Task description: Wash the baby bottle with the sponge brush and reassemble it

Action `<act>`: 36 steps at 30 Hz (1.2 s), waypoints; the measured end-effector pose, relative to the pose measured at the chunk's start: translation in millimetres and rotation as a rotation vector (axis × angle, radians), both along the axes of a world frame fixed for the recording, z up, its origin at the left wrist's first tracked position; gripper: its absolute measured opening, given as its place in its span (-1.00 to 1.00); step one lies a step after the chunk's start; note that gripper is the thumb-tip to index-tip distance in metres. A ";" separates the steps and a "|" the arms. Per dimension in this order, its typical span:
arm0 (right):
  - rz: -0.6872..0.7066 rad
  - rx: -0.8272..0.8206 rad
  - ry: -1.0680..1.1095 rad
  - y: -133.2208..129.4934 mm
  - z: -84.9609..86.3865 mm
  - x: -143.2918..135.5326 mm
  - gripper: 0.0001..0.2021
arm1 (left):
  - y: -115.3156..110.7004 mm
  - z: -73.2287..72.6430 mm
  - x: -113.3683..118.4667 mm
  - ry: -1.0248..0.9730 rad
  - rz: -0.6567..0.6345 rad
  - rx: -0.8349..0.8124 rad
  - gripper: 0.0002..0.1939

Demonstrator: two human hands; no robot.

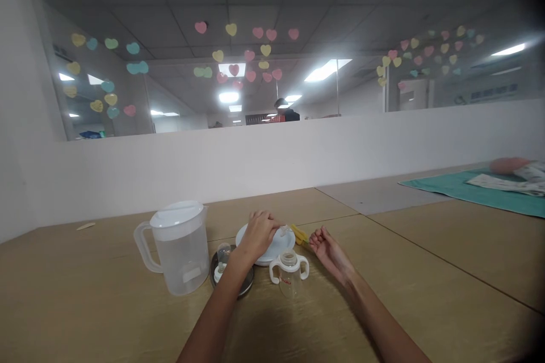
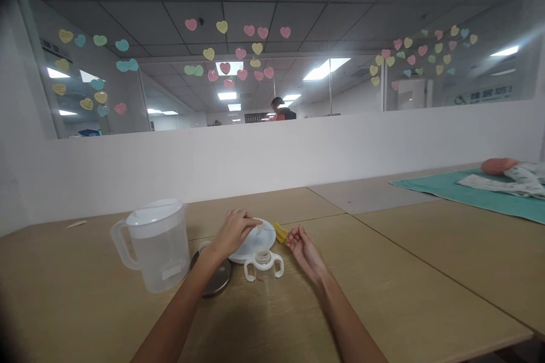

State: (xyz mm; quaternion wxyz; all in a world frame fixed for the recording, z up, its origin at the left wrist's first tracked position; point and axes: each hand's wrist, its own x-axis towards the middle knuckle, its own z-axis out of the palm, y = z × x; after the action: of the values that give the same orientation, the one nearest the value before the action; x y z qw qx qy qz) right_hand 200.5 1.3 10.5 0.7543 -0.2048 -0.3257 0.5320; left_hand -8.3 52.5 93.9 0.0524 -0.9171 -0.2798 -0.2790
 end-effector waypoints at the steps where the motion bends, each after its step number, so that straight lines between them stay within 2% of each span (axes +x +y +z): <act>1: -0.001 0.003 0.002 -0.1 0.0 0.1 -0.81 | -0.3 0.0 0.0 -0.016 -0.017 -0.025 -0.72; 7: -0.015 0.014 0.074 1.5 1.1 -2.1 -0.88 | -0.9 0.2 -1.2 -0.204 -0.118 -0.182 -0.73; 16: 0.021 -0.027 0.179 0.3 2.2 0.6 -0.91 | -5.2 -2.7 9.3 -0.338 -0.108 -0.243 -0.77; 22: 0.027 -0.009 0.108 3.4 -1.8 3.3 -0.88 | -7.1 0.0 8.8 -0.342 -0.102 -0.240 -0.79; 36: -0.042 -0.008 0.089 5.9 -2.0 6.2 -0.87 | -14.9 5.4 8.1 -0.268 -0.095 -0.148 -0.78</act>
State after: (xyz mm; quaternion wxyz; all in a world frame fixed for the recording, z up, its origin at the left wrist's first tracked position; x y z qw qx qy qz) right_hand 206.6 7.2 8.5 0.7782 -0.1909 -0.2854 0.5259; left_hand -0.2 37.6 99.3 -0.0665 -0.8853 -0.2604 -0.3795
